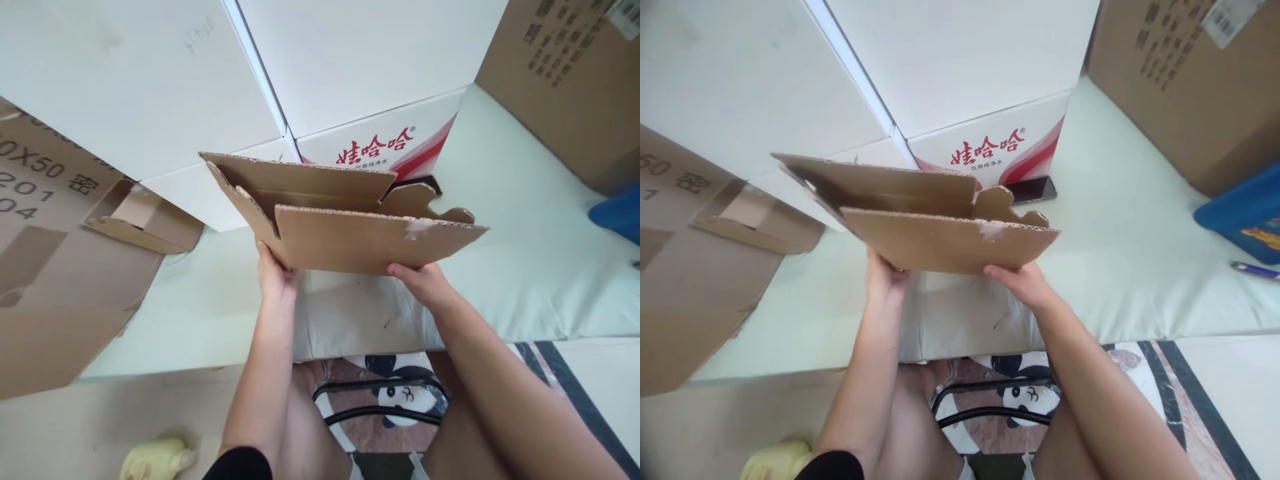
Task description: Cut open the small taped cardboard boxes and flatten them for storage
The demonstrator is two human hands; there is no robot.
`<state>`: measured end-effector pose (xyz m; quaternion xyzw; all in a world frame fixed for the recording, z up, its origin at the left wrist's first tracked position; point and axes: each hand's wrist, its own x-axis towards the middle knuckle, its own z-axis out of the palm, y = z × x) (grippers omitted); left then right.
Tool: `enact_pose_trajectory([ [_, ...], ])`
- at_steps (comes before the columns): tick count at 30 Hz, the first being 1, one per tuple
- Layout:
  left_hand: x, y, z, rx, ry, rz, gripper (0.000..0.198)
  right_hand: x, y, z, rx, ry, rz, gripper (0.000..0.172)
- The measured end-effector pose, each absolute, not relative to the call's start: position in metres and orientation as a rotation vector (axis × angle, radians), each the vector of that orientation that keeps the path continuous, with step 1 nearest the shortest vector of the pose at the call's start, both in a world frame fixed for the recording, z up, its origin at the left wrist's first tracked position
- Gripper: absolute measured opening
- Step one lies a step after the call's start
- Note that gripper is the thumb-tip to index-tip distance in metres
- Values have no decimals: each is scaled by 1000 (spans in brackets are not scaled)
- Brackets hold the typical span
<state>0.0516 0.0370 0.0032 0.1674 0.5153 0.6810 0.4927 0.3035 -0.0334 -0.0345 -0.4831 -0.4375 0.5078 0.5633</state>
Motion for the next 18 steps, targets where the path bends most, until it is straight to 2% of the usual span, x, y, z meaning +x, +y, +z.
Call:
enact_pose_trajectory([
  [4,51,36,3,397,1437,1660,32,300,-33,-33,-1145,-958,1163,61],
  [11,38,43,-15,408,1429,1674,50,302,-30,-26,-1141,-783,1234,68],
  [18,40,45,-10,425,1244,1636,17,313,-32,-4,-1123,-780,1264,74],
])
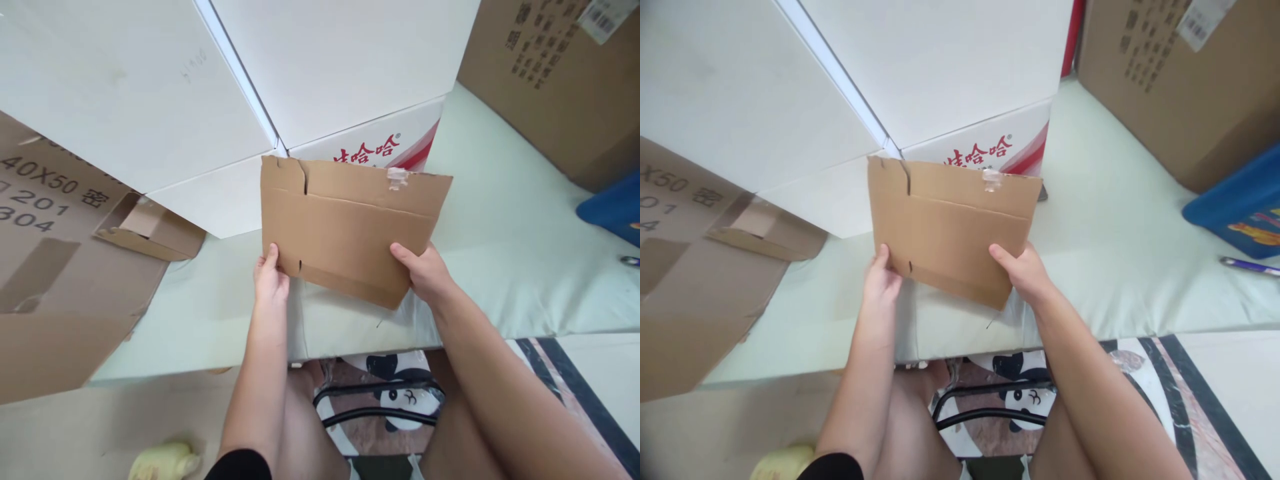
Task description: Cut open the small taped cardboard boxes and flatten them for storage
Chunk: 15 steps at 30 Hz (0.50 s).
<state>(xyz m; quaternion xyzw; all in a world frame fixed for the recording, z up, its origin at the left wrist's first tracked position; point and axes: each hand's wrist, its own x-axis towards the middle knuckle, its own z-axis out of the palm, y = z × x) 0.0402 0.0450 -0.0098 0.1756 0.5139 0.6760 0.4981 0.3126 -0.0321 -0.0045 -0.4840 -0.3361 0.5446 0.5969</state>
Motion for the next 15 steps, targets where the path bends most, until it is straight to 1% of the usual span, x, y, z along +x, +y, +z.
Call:
enact_pose_trajectory([
  [3,45,44,-5,414,1202,1667,11,323,-37,7,-1058,-986,1387,67],
  [5,51,43,-3,428,1185,1679,14,331,-39,12,-1068,-1126,1421,58],
  [7,61,41,-1,463,1182,1670,17,338,-42,16,-1108,-1193,1362,51],
  [9,73,37,-1,516,1191,1644,24,347,-43,21,-1086,-1185,1286,49],
  [12,93,27,0,618,1215,1574,40,362,-45,35,-970,-1042,1150,59],
  [15,114,16,1,731,1235,1464,50,383,-46,53,-984,-840,847,72],
])
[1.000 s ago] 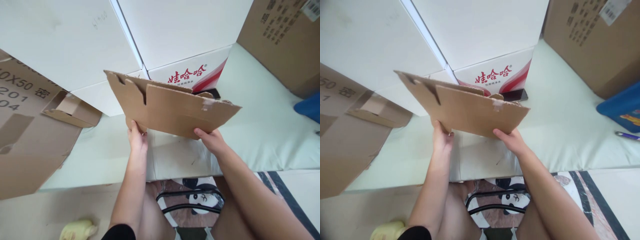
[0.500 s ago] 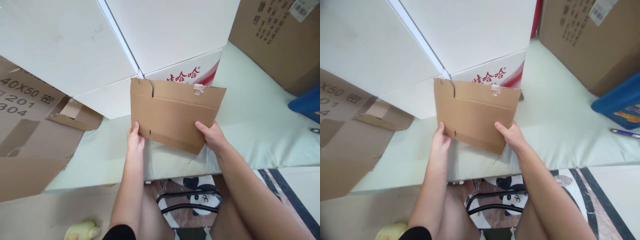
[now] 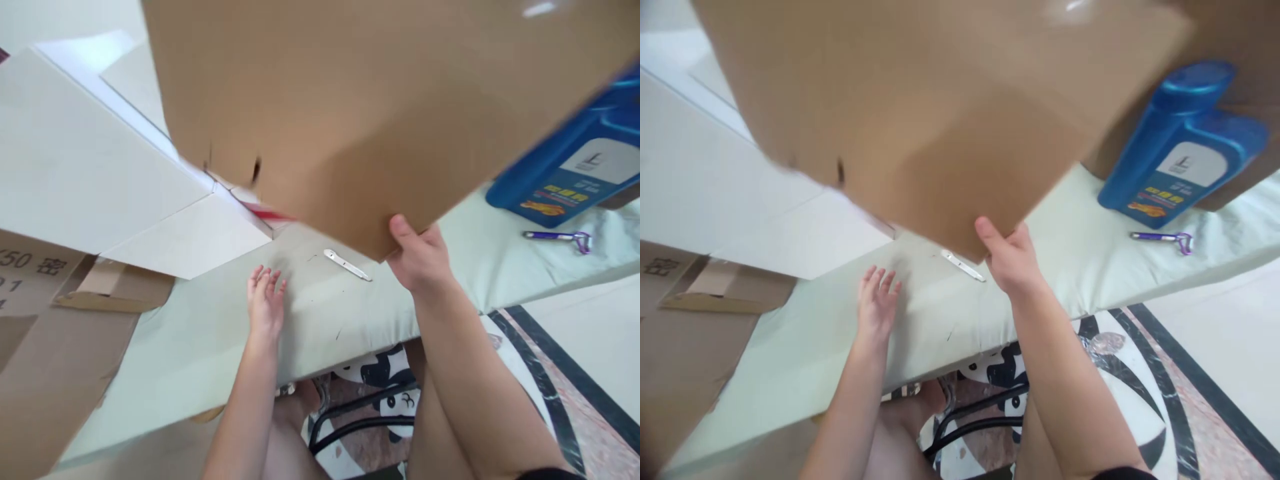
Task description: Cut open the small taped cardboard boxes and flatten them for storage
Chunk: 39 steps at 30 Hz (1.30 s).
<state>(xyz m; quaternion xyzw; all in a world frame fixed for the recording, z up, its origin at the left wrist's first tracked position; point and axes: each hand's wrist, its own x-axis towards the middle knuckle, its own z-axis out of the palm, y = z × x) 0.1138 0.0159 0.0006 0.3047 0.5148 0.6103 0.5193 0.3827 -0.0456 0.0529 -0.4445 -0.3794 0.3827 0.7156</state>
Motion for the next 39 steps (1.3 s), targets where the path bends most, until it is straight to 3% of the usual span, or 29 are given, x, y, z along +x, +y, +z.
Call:
enact_pose_trajectory([
  [6,176,6,14,1031,1199,1192,37,418,-35,41,-1252,-526,354,62],
  [9,232,7,38,1433,1061,948,30,424,-27,20,-1401,-509,369,52],
  [12,292,12,64,1782,973,722,26,425,-21,10,-1501,-642,491,52],
  [15,337,20,78,2050,993,415,56,427,-18,8,-1527,-761,580,58],
  [17,353,28,76,2111,1048,313,64,427,-18,6,-1506,-816,606,59],
  [24,384,97,25,2048,1315,641,53,422,-19,-3,-1524,-769,674,68],
  [31,416,178,9,1820,1539,882,36,420,-18,6,-1499,-725,812,58],
  [39,423,190,8,1719,1524,889,34,419,-19,4,-1466,-653,856,50],
])
